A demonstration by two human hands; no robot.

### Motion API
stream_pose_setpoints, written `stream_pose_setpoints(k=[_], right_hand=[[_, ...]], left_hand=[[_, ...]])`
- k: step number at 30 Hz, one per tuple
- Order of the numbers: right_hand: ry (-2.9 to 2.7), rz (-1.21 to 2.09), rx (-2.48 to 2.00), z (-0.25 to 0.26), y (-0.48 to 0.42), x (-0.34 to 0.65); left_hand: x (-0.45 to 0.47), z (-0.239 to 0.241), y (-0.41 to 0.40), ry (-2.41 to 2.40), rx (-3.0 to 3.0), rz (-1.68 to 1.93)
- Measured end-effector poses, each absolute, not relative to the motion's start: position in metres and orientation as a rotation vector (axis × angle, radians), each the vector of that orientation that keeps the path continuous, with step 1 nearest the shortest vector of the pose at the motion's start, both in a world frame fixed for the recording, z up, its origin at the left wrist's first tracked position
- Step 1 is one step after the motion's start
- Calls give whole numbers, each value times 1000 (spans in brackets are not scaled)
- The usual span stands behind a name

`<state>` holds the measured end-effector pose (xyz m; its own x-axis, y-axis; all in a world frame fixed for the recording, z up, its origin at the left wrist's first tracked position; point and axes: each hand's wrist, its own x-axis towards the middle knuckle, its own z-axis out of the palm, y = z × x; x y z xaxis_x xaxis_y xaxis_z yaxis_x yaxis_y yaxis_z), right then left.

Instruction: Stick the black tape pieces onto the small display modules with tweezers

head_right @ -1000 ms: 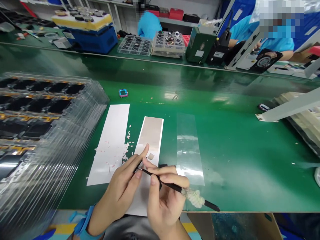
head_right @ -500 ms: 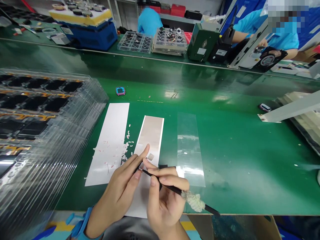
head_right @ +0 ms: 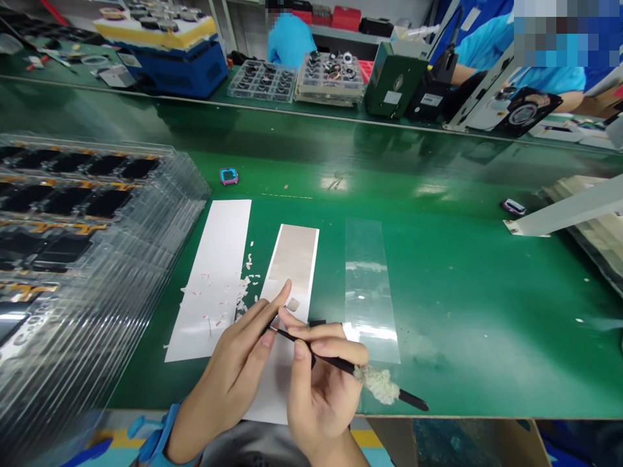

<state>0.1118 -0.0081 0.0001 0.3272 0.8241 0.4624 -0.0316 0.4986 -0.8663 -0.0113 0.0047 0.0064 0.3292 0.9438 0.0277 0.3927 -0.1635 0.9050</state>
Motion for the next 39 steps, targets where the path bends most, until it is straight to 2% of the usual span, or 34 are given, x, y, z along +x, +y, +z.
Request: stream_pose_setpoints(k=[39], right_hand=[[-1102, 626, -888, 2, -10, 113]], left_hand=[[-9, 2, 7, 1211, 1844, 845]])
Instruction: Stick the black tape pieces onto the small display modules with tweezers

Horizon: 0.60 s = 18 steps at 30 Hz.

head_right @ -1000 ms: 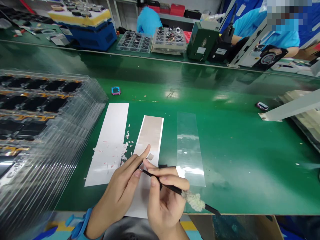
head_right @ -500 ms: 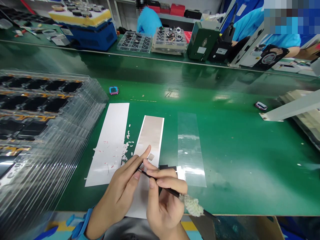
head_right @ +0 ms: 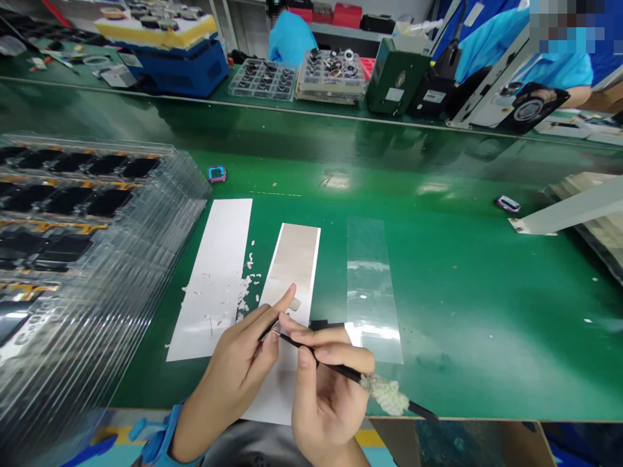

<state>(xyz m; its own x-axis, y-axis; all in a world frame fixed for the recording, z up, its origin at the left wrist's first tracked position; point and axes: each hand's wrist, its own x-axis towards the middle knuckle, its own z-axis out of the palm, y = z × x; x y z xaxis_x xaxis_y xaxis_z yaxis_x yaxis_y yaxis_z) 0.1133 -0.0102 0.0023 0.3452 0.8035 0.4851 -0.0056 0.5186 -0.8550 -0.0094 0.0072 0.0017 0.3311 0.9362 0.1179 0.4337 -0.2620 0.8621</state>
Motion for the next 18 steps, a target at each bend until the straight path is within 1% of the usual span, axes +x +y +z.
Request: stream_pose_setpoints(k=[11, 15, 18], right_hand=[[-1150, 616, -841, -1, -11, 110], [-1072, 654, -881, 0, -7, 123], [-1257, 711, -1016, 3, -6, 139]], left_hand=[[-9, 1, 5, 1222, 1786, 806], [-11, 9, -2, 1212, 1593, 851], [-14, 20, -8, 1252, 1413, 864]])
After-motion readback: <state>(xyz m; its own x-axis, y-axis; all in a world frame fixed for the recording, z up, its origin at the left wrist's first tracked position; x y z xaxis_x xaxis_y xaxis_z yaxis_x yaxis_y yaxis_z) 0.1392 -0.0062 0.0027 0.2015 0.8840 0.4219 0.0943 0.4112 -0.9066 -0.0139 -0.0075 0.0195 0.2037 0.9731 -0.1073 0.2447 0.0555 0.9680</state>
